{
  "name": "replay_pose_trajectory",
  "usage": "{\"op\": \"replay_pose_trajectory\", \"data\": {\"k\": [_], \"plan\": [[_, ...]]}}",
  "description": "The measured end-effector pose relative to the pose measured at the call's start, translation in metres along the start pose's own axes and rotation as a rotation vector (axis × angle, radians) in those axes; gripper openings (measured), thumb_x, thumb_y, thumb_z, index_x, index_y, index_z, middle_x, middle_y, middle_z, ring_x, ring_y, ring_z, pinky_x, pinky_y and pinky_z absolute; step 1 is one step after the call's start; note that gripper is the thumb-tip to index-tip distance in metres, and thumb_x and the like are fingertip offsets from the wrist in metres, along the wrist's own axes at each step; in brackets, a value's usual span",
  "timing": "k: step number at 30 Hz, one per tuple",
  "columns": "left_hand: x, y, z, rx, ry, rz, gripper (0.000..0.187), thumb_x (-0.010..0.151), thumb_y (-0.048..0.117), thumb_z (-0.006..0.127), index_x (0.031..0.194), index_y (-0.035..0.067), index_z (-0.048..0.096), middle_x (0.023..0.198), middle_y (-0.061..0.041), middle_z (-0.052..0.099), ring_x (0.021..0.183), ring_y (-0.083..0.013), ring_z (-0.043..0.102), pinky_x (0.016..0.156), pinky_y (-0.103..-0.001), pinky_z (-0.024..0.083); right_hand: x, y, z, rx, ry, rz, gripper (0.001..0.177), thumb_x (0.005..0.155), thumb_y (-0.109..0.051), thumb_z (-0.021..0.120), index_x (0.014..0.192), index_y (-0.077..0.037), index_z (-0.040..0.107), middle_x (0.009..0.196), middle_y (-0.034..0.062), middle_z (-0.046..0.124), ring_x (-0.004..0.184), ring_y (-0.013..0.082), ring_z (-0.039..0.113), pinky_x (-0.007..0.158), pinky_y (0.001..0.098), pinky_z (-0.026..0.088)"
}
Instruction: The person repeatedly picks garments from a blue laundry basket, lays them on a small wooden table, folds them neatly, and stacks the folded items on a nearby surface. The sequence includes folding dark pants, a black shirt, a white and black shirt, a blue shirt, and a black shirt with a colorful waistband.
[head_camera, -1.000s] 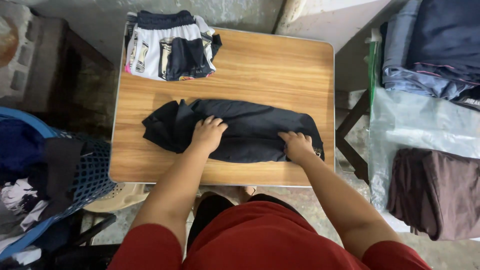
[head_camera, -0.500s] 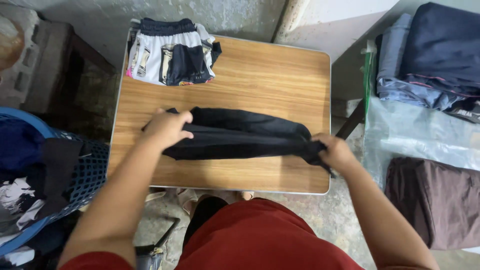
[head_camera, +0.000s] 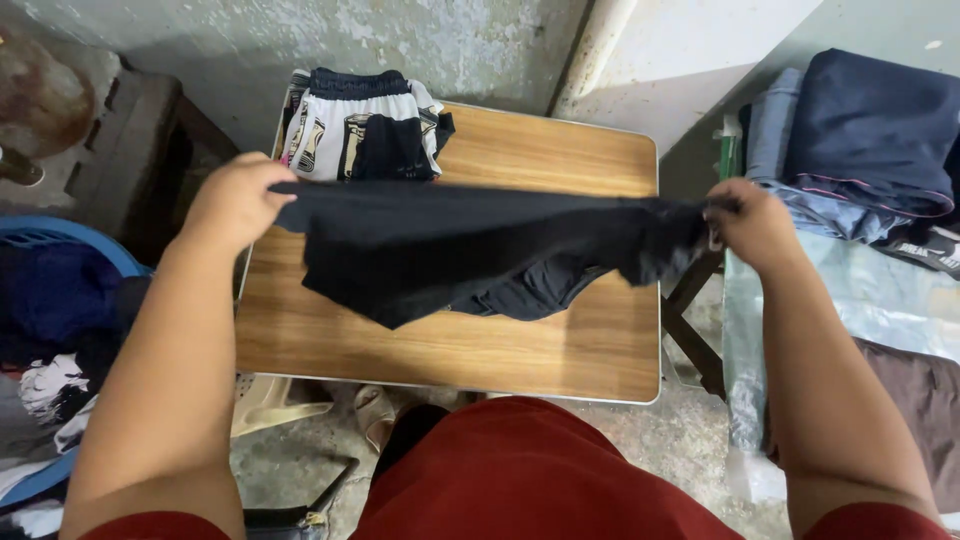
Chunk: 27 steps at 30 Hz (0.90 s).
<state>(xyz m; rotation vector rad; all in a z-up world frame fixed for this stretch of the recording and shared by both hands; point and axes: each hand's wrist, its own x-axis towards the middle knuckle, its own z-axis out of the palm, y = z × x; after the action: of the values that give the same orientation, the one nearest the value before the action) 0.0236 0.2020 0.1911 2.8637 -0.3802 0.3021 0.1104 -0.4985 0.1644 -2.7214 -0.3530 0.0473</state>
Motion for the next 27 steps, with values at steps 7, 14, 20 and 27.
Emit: {"op": "replay_pose_trajectory", "data": {"k": [7,14,20,27], "plan": [[-0.004,-0.025,-0.002,-0.553,-0.087,-0.563,0.022,0.087,0.007,0.08,0.103,0.003,0.067,0.097,-0.02,0.069,0.093,-0.0453,0.064,0.074,-0.052,0.048,-0.001,-0.005,-0.04,0.178,-0.251,0.12,0.017,0.082,-0.013,0.082,0.097,-0.005,0.078,0.078,0.0073,0.071,0.073,0.0199,0.064,0.068,0.0343,0.05],[0.005,0.02,-0.035,-0.028,-0.075,-0.471,0.034,0.079,0.014,0.088,0.108,0.004,0.074,0.102,-0.02,0.072,0.093,-0.0322,0.067,0.082,-0.041,0.052,-0.011,0.022,-0.019,0.527,0.021,-0.059,0.018,0.082,0.005,0.075,0.099,0.0,0.073,0.095,0.0059,0.068,0.087,0.0158,0.062,0.077,0.0273,0.05],[0.005,-0.026,0.018,-1.434,0.223,-0.349,0.024,0.08,-0.004,0.072,0.093,0.004,0.054,0.104,-0.009,0.075,0.099,-0.0173,0.075,0.09,-0.03,0.062,-0.013,0.014,-0.013,1.229,0.203,0.334,0.021,0.104,0.01,0.054,0.108,-0.009,0.062,0.09,0.0092,0.062,0.068,0.0161,0.058,0.05,0.0295,0.042],[0.026,-0.018,0.045,-1.066,0.079,-0.601,0.03,0.099,0.008,0.073,0.127,0.001,0.072,0.105,-0.009,0.071,0.083,-0.0117,0.061,0.072,-0.028,0.049,0.031,-0.007,-0.027,1.477,0.145,0.478,0.032,0.099,0.004,0.036,0.118,-0.018,0.05,0.105,0.0164,0.069,0.079,0.0305,0.076,0.066,0.0418,0.066]]}}
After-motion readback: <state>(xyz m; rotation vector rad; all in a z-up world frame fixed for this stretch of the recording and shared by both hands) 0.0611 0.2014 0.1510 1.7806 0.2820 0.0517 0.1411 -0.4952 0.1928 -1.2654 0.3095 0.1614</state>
